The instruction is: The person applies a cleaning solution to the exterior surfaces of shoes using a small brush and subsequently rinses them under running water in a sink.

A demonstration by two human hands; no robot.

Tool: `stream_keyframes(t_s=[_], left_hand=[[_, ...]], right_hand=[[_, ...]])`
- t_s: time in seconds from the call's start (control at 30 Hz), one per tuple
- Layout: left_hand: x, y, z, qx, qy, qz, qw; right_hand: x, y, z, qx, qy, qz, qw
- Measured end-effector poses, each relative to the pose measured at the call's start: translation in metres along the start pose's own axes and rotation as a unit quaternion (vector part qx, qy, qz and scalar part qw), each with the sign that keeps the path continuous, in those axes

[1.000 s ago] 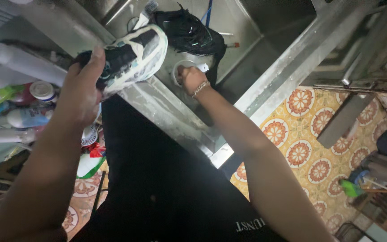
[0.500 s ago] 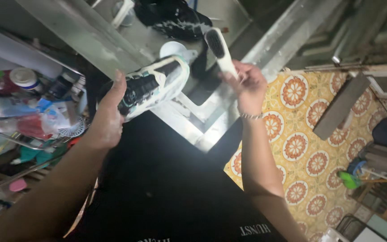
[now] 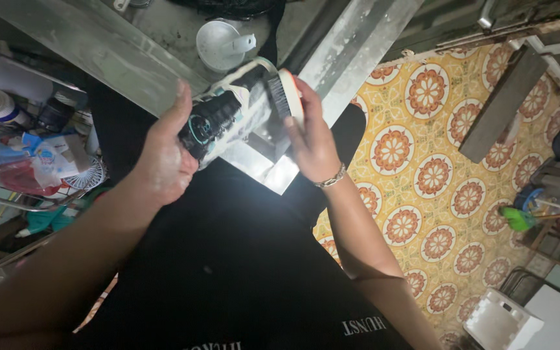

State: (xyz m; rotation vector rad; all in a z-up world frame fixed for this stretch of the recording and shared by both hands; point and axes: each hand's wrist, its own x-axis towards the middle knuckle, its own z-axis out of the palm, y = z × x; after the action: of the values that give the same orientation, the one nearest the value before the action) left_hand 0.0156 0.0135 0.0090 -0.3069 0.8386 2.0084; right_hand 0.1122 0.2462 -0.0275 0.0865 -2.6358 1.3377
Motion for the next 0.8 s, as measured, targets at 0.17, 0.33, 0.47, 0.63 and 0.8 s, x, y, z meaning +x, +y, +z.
stream_keyframes(t_s=[0.17,0.33,0.47,0.63,0.8], left_hand=[[0.012,-0.007,-0.009,-0.005,-0.003,0.002,1.000],[0.020,-0.013,-0.018,-0.136,-0.083,-0.013,0.987],[0.024,-0.017,-0.017,-0.123,-0.079,0.014,0.989],[0.025,-0.018,-0.019,-0.169,-0.100,-0.001,0.980],[0.032,-0.021,-0.026,-0.184,-0.103,-0.021,0.977]], right_hand=[[0.004,0.003,-0.011,-0.089,-0.003,0.078,0.993],[0.012,0.005,-0.017,-0.094,0.040,-0.050,0.994],[0.021,-0.005,-0.004,-0.139,0.079,-0.087,0.983],[0.019,0.003,0.001,-0.153,0.013,-0.075,0.985],[0.025,0.026,-0.011,-0.102,0.085,-0.067,0.989]])
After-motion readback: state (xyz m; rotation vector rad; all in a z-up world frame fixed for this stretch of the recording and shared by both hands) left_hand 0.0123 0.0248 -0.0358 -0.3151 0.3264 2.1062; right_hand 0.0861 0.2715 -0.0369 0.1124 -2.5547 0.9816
